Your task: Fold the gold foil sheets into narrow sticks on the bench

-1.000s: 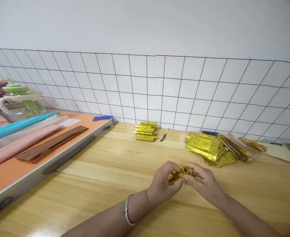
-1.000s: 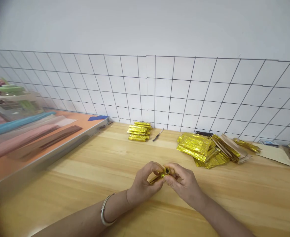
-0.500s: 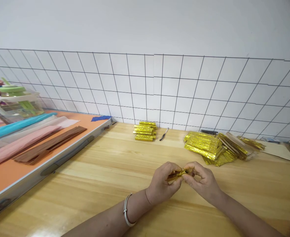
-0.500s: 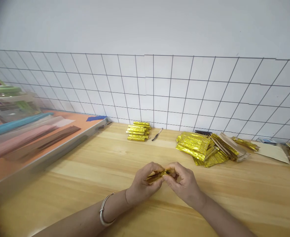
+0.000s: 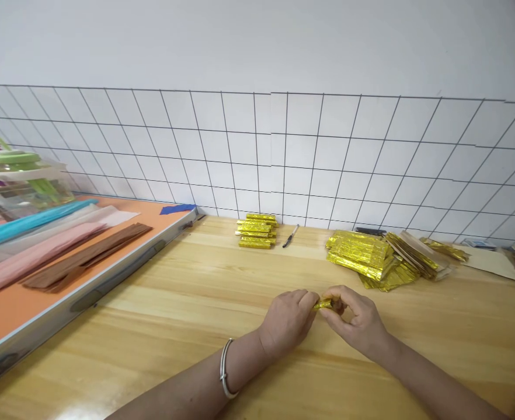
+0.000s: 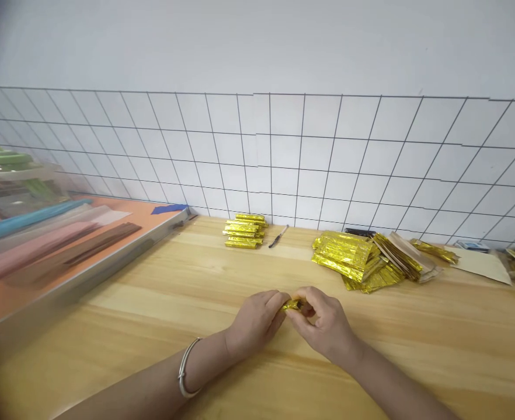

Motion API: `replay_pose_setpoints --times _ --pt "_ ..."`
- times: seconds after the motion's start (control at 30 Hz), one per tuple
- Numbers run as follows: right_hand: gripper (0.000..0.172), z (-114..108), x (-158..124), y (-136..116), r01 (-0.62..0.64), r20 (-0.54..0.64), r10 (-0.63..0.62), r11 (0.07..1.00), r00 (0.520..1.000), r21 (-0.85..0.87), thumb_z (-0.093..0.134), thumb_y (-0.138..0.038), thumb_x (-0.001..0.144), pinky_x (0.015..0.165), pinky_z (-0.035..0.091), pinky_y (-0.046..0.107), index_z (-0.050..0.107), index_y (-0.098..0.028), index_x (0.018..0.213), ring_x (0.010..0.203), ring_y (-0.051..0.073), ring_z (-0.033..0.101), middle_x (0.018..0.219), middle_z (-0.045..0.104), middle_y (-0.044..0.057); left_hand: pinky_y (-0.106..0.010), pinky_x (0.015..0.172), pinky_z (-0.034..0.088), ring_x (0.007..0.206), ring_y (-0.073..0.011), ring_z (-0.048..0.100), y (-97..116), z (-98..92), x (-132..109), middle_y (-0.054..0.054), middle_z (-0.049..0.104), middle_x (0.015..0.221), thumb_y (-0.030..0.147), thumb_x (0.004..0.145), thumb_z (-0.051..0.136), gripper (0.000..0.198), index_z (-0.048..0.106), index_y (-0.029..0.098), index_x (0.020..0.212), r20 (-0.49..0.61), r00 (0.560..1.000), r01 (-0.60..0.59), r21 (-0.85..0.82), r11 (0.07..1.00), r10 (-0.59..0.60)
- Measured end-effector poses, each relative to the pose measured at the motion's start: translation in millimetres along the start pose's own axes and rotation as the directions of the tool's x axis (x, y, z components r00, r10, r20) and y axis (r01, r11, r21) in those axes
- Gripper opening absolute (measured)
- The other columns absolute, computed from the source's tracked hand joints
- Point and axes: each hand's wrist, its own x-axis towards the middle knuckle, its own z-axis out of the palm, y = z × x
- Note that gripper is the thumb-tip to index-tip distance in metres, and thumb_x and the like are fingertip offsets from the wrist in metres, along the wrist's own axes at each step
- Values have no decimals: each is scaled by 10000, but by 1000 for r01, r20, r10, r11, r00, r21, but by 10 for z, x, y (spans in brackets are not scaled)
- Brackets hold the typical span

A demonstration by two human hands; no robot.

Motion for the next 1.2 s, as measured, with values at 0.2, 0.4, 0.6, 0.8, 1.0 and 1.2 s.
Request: replay_pose_setpoints --times 0.2,0.4,0.6,0.8,1.0,1.2 --pt "117 27 -22 -20 39 -40 -40 998 998 -40 549 -173 787 550 459 213 552 -214 896 567 100 556 701 609 -10 -254 584 415 690 -178 554 12 15 6 -40 588 778 174 833 458 60 486 179 886 39 999 -4 123 992 -1" --pt "150 -135 54 -27 -18 109 8 995 994 96 574 -244 795 570 472 214 576 -201 939 606 107 559 727 604 -2 -207 553 350 639 -131 524 -50 21 -11 6 560 730 216 840 464 28 464 189 832 26 999 29 -174 984 -25" --pt "148 -408 213 -63 -185 237 128 954 963 236 491 -288 850 590 461 242 594 -185 877 649 127 565 719 594 8 -177 507 293 548 -80 396 -68 -6 -5 53 427 616 319 828 500 180 441 178 734 104 992 107 -464 879 -65" --pt "92 -394 239 -54 -159 353 97 976 931 152 544 -188 787 566 428 218 633 -193 810 635 107 524 761 588 3 -172 509 281 553 -76 392 -56 -46 4 49 441 625 309 818 507 166 460 172 736 171 984 110 -414 903 -41" --pt "174 -378 210 -35 -54 446 48 999 894 -1 523 -120 766 611 422 218 647 -212 847 686 114 548 778 591 2 -176 518 297 551 -82 437 -26 -147 29 30 534 670 298 826 499 123 526 178 831 282 959 67 -280 958 15" --pt "219 -374 180 -24 185 447 -119 977 886 -106 467 -92 785 639 399 238 630 -200 883 712 132 535 788 581 24 -175 533 320 589 -94 484 5 -267 48 15 584 720 314 842 489 136 528 184 852 362 932 53 -241 969 39"
